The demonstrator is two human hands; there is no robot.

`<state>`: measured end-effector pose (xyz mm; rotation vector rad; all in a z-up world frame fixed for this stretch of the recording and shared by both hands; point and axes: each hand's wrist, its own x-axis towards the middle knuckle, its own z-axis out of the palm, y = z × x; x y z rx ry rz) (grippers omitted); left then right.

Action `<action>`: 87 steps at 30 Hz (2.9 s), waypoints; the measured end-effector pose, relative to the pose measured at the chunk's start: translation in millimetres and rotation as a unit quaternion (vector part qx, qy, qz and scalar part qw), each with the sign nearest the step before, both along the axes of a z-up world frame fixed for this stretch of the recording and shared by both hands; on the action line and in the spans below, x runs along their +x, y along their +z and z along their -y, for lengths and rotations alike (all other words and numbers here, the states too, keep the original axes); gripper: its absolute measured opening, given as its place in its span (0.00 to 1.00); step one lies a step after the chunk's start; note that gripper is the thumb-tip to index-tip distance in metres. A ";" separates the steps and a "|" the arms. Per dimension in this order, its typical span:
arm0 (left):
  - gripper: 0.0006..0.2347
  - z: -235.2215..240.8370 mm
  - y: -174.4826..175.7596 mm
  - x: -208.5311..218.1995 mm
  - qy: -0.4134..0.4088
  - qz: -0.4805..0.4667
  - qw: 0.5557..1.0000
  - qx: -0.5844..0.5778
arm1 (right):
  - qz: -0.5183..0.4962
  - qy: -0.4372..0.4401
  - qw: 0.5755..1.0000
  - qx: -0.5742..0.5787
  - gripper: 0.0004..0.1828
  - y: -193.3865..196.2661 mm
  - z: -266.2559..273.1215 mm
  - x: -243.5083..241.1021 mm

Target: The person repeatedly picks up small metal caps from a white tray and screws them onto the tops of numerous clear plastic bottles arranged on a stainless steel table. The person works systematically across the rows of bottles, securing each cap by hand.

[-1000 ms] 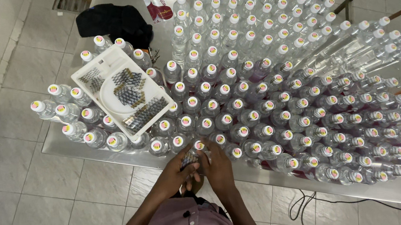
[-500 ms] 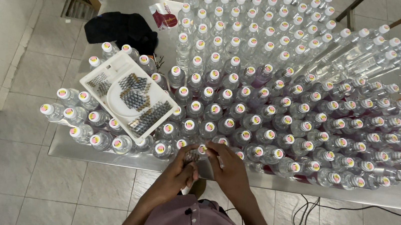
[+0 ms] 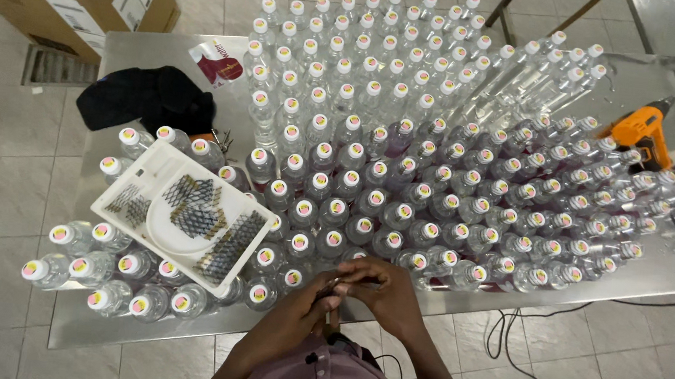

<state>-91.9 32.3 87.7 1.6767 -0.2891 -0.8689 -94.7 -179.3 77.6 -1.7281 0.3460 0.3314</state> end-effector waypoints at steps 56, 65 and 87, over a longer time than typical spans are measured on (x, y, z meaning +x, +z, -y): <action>0.38 49.2 -14.6 56.2 0.209 -0.043 0.977 0.021 | -0.021 0.220 0.975 -0.010 0.14 15.0 41.3 134.2; 0.31 41.7 -13.2 56.9 0.233 -0.051 0.971 -0.001 | -0.029 0.129 0.991 0.012 0.16 4.1 45.8 146.8; 0.31 19.1 -23.2 41.7 0.294 -0.068 0.952 -0.042 | 0.288 0.176 0.918 -0.210 0.15 -87.7 70.7 257.3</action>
